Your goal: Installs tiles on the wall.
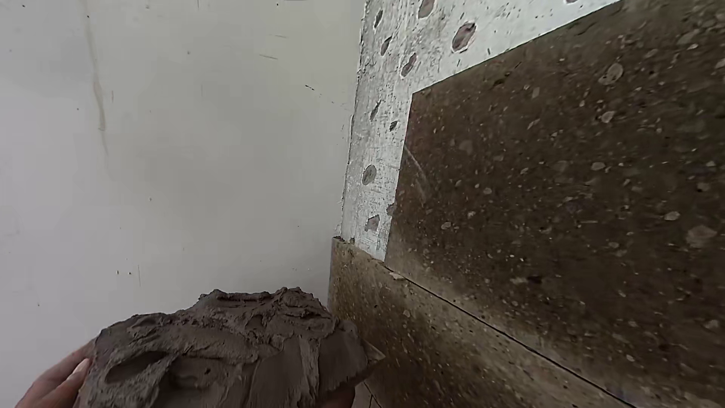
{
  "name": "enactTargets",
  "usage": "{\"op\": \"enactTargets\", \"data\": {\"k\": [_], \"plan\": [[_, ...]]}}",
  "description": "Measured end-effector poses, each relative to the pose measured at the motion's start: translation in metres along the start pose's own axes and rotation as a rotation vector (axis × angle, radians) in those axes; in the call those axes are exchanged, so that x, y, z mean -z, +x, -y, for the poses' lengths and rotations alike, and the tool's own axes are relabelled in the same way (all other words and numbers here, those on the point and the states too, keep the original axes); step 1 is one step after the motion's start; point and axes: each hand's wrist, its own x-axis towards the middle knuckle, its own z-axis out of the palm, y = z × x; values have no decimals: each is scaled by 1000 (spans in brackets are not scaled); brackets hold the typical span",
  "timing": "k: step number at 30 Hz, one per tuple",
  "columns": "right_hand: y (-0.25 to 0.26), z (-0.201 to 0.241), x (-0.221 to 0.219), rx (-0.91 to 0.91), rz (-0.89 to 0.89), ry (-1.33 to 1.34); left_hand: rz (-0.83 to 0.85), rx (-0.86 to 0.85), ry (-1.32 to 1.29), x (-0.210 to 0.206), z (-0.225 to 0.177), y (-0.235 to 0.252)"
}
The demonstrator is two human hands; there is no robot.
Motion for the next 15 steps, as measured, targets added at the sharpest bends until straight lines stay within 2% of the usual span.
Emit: {"op": "enactTargets", "data": {"k": [1, 5, 7, 10, 13, 15], "plan": [[16, -5, -8, -18, -37, 73, -6, -2, 42, -13, -10, 17], [66, -12, -40, 17, 19, 190, -44, -31, 280, -51, -42, 95], [86, -7, -56, 6, 88, 229, -75, -87, 173, -78, -51, 113], [110, 1, -77, 12, 166, 330, -25, -113, 46, -111, -68, 149], [129, 8, -94, 16, 190, 429, 58, -71, 76, -153, -93, 181], [142, 13, -103, 13, 164, 489, 38, -57, 151, -185, -107, 197]]}}
